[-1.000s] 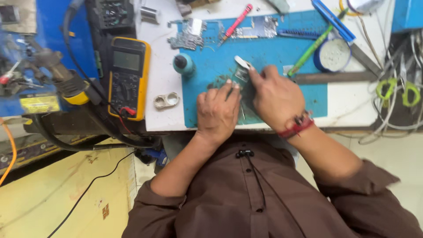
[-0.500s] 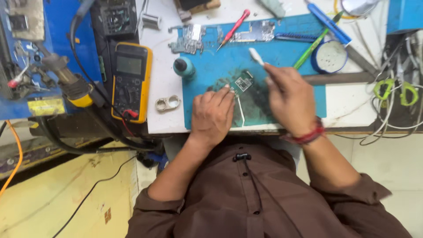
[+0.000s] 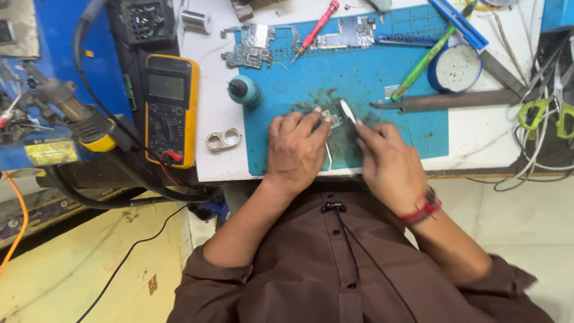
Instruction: The person cleans a small circuit board on a blue mat using a white brush and a liquid from a small bottle. They repeatedly apply the liquid and scrub the board surface, occasionally repositioning the board and the bottle.
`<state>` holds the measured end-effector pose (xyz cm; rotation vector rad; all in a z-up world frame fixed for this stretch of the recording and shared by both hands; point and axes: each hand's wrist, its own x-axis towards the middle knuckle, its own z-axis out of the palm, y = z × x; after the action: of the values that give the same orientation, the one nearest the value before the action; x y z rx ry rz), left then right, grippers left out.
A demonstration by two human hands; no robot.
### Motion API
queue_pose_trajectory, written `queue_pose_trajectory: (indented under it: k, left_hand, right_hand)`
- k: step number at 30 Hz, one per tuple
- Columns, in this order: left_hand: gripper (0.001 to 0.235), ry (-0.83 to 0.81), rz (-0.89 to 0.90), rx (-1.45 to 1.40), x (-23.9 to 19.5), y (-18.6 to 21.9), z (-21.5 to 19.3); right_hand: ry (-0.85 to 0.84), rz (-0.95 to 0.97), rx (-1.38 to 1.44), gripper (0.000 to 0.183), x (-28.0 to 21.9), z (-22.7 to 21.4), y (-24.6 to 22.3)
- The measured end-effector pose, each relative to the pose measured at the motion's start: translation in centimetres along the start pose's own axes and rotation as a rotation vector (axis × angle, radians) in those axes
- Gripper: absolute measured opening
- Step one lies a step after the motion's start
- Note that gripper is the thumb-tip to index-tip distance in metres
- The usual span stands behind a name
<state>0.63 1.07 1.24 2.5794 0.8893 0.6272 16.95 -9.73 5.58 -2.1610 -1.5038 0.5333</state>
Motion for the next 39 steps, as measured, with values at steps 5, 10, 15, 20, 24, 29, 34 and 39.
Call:
queue_pose_trajectory:
  k: [5,10,15,20,24,29,34,39]
  left_hand:
    - [0.031,-0.012,0.018,0.021,0.1,0.1,-0.1]
    - [0.034,-0.042,0.012,-0.013,-0.4,0.0,0.1]
    - [0.036,0.011,0.035,0.006,0.9,-0.3,-0.1]
    - [0.035,0.002,0.022,0.03,-0.3,0.4,-0.1]
    - [0.036,0.001,0.024,-0.004,0.2,-0.1,-0.1]
    - [0.035,-0.001,0.039,0.024,0.0,-0.2,0.2]
    - [0.031,0.005,0.026,0.041,-0.5,0.0,0.3]
    - [0.028,0.113,0.007,0.028,-0.7,-0.3,0.3]
  right_hand:
    - [-0.102,-0.011,-0.052,0.037,0.3,-0.9,-0.8]
    - [-0.076,-0.038,-0.124,0.039,0.2,-0.9,-1.1]
    - [-0.146,-0.064,-0.191,0.049,1.8,-1.5,-0.7]
    - [-0.201,-0.06,-0.206,0.045,0.6,-1.5,-0.4]
    - [-0.159,-0.086,-0.202,0.047,1.8,-1.6,-1.1]
    - [-0.186,-0.104,-0.242,0.047,1.8,-2.1,-1.6]
    - [0.013,-0.108,-0.002,0.034,2.9,0.6,-0.7]
    - [0.279,-0.101,0.271,0.025,4.0,1.8,1.5]
